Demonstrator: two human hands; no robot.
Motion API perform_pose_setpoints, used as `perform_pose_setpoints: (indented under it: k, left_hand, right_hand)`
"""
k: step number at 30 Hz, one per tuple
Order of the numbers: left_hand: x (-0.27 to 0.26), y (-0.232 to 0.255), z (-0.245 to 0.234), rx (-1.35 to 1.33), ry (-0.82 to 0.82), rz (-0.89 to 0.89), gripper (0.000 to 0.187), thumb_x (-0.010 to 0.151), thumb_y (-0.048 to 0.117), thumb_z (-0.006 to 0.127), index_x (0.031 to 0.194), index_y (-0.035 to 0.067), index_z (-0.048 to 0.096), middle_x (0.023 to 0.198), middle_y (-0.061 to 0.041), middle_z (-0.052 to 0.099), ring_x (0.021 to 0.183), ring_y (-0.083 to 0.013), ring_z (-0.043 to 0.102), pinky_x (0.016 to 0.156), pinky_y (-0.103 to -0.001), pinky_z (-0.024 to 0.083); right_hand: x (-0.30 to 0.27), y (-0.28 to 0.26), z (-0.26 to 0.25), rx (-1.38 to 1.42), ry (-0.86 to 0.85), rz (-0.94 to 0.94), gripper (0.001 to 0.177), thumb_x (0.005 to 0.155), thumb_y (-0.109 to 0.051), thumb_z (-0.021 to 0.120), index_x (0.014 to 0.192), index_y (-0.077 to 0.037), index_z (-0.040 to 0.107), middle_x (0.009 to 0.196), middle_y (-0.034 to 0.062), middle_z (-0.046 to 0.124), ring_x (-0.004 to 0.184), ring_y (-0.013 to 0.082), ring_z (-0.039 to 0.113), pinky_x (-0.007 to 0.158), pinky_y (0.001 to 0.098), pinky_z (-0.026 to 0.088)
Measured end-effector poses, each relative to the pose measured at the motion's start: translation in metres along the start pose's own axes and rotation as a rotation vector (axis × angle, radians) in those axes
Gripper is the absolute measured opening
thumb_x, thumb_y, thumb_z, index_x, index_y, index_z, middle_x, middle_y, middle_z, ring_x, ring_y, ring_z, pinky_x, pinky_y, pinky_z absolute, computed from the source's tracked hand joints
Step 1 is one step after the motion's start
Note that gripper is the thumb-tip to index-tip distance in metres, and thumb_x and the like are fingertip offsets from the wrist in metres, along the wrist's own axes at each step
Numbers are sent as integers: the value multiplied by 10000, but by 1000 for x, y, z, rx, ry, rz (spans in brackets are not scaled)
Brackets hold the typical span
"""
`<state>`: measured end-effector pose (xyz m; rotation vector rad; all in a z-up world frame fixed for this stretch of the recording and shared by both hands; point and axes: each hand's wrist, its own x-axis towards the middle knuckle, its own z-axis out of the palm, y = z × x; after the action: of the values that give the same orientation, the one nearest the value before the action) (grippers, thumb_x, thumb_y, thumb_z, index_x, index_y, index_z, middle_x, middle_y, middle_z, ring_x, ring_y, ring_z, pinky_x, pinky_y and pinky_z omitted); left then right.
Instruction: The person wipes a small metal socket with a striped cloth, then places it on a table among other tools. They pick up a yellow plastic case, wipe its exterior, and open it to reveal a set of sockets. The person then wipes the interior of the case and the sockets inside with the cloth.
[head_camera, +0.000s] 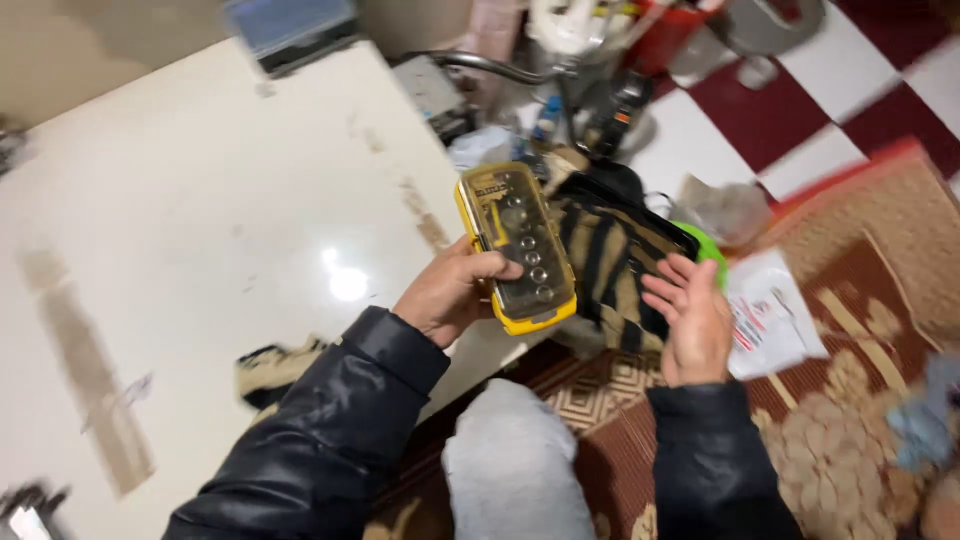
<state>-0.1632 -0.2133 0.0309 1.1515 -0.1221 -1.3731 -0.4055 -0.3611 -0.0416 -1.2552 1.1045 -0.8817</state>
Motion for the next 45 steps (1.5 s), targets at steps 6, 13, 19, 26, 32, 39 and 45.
perform_pose_setpoints:
  k: [6,13,19,26,32,39,45]
  left_hand:
    - [-77,39,-69,-35,111,190,455,704,62,720,1149,38,628,875,-112,667,736,-262,711,669,-438,619]
    - [-156,42,-161,-190,429,244,411,739,87,732,1119,89,577,884,-88,652,769,-272,726,725,-472,619]
    - [-182,10,-237,-229,563,247,388,769,122,726,1127,135,576,914,-65,619,764,-240,707,707,-429,613]
    - [-186,-17,-299,-230,613,215,448,761,166,782,1161,129,584,983,-83,601,828,-260,683,628,-386,585]
    - [-183,-28,-315,-187,584,175,496,743,128,787,1204,74,613,988,-138,661,861,-298,716,693,-420,609]
    - [-180,-23,-290,-149,542,145,580,724,65,782,1285,47,634,997,-199,703,850,-325,737,691,-439,626]
    - [-108,-60,-332,15,573,150,648,702,49,769,1338,77,647,1129,-215,675,977,-365,723,712,-471,656]
  right_hand:
    - [-40,-66,83,-327,-254,-266,340,1105,-253,585,1302,18,647,1093,240,694,867,313,712,803,373,566]
    - [-121,-110,207,-867,-1082,-976,570,851,-423,740,1336,-146,623,1268,208,643,1038,431,681,832,528,569]
    - [-178,-42,271,-989,-1307,-1280,1068,758,-819,629,1443,-22,434,1467,255,415,1281,457,472,891,539,500]
    - [-194,12,303,-1162,-1319,-1287,552,861,-522,691,1289,-197,567,1370,104,468,1230,371,501,854,518,485]
    - [-81,29,325,-1152,-1050,-747,373,798,-214,652,1162,-268,715,1173,62,688,1184,316,643,962,491,536]
    - [-128,-58,316,-595,-818,-400,690,789,-197,771,1438,-266,546,1293,77,639,1168,244,616,964,368,526]
    - [-169,3,324,-668,-1249,-1165,588,887,-317,628,1445,-152,549,1357,129,597,1229,335,593,1027,467,503]
